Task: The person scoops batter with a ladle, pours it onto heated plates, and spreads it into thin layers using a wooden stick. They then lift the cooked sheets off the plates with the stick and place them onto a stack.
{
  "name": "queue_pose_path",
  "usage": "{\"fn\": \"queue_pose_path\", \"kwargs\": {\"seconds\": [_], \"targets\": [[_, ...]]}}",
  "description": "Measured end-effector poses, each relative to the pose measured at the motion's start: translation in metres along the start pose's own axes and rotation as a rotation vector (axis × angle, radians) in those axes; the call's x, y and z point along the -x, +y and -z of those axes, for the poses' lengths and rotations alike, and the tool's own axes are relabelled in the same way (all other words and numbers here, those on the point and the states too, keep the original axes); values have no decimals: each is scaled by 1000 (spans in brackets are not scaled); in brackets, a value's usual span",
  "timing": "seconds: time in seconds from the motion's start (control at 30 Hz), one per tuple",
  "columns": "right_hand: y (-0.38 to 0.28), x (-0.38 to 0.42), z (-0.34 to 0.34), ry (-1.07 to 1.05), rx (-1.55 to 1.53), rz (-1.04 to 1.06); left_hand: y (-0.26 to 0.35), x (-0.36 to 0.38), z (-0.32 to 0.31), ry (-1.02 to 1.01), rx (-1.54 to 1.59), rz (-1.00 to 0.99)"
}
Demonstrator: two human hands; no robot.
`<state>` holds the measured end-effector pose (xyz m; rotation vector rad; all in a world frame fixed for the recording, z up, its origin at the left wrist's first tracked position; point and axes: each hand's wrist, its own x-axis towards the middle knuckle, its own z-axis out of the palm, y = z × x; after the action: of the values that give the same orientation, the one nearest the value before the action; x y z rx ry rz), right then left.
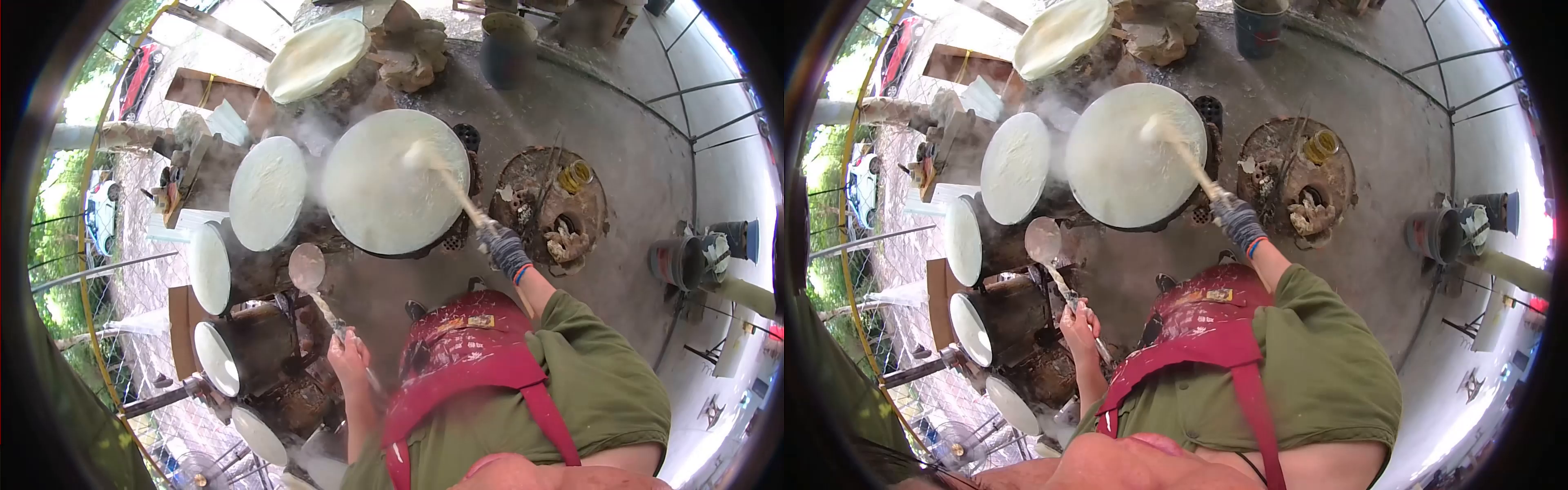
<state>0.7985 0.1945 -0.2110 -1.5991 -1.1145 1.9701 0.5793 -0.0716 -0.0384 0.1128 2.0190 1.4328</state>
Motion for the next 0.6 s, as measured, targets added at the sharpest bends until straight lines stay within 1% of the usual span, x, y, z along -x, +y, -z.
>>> {"fn": "queue_pose_path", "kwargs": {"seconds": [0.03, 0.07, 0.17, 0.2, 0.27, 0.3, 0.33, 0.43, 0.47, 0.5, 0.57, 0.6], "targets": [[2, -8, 6, 44, -37, 49, 1, 1, -1, -20, -27, -28], [7, -13, 7, 20, -61, -55, 0, 1, -1, -8, -20, -31], [-5, 9, -12, -138, 160, -68, -4, -1, -1, -9, -24, -28], [25, -21, -15, -163, 227, 47, -4, -6, -3, -28, -34, -25], [17, -46, -7, -123, 328, 182, 5, -22, -11, -96, -39, -33], [11, -57, -7, -101, 379, 249, 10, -36, -16, -134, -44, -38], [-35, -36, -9, -48, 453, 227, 13, -52, -23, -173, -48, -42], [-31, -36, -15, -156, 469, 196, 25, -111, -51, -343, -63, -76], [-37, -23, -17, -203, 517, 197, 27, -135, -63, -394, -66, -99], [-39, -8, -19, -202, 508, 193, 28, -159, -75, -448, -67, -120], [-37, 20, -15, -196, 497, 189, 31, -201, -109, -514, 25, -42], [-16, 18, -7, -158, 496, 188, 36, -215, -123, -571, 51, -33]]}}
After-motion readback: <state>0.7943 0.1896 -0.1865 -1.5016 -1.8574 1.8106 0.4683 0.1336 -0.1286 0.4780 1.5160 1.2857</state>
